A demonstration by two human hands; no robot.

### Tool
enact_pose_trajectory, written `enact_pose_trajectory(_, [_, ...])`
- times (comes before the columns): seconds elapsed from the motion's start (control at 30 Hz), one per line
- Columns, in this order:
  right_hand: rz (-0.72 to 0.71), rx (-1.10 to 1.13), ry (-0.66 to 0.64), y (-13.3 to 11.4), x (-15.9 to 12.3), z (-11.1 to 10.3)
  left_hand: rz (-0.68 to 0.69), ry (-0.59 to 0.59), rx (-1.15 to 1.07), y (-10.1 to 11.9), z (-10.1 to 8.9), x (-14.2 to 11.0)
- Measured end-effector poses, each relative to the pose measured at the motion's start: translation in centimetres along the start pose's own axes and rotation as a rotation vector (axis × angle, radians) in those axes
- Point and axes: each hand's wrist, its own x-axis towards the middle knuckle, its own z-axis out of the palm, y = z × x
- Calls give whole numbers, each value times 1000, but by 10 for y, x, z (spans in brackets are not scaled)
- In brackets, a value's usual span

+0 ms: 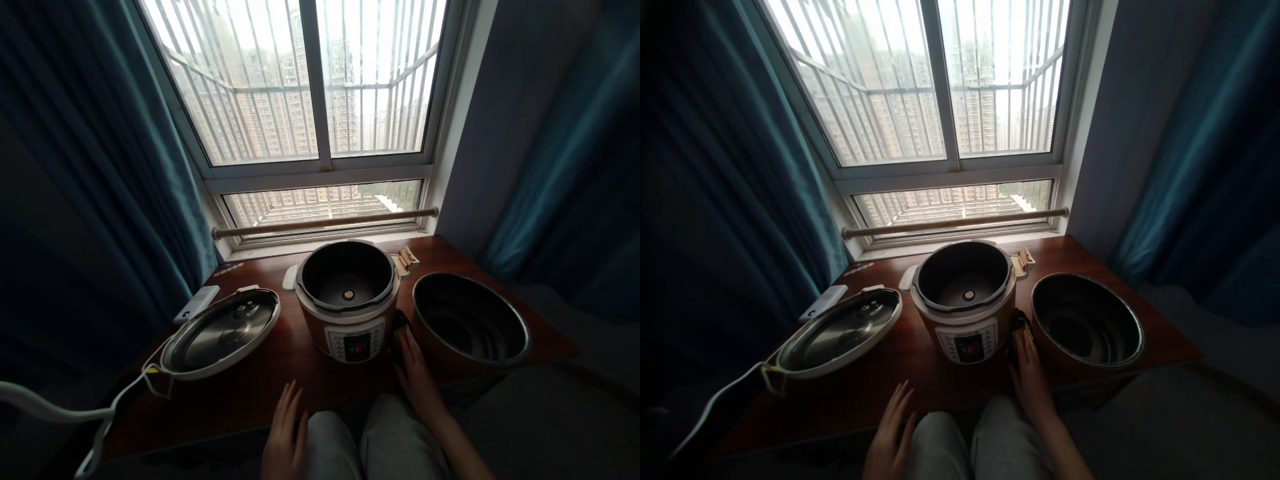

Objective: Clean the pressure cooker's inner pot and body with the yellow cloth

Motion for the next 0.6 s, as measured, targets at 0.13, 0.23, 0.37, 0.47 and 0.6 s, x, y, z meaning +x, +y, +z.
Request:
enact_pose_trajectory(0.13, [26,85,-13,-26,-19,-49,217,15,-94,36,-6,11])
enact_pose_trajectory(0.23, [126,144,125,-23,-20,-107,335,-56,-281,81,-8,22])
enact_pose_trajectory(0.37, [557,144,446,35,9,-185,218,-293,-591,150,0,39])
enact_pose_trajectory(0.47, [669,356,701,110,36,-215,-13,-430,-889,192,18,57])
enact_pose_trajectory(0.6, [729,622,525,191,55,-214,-175,-531,-1318,224,58,83])
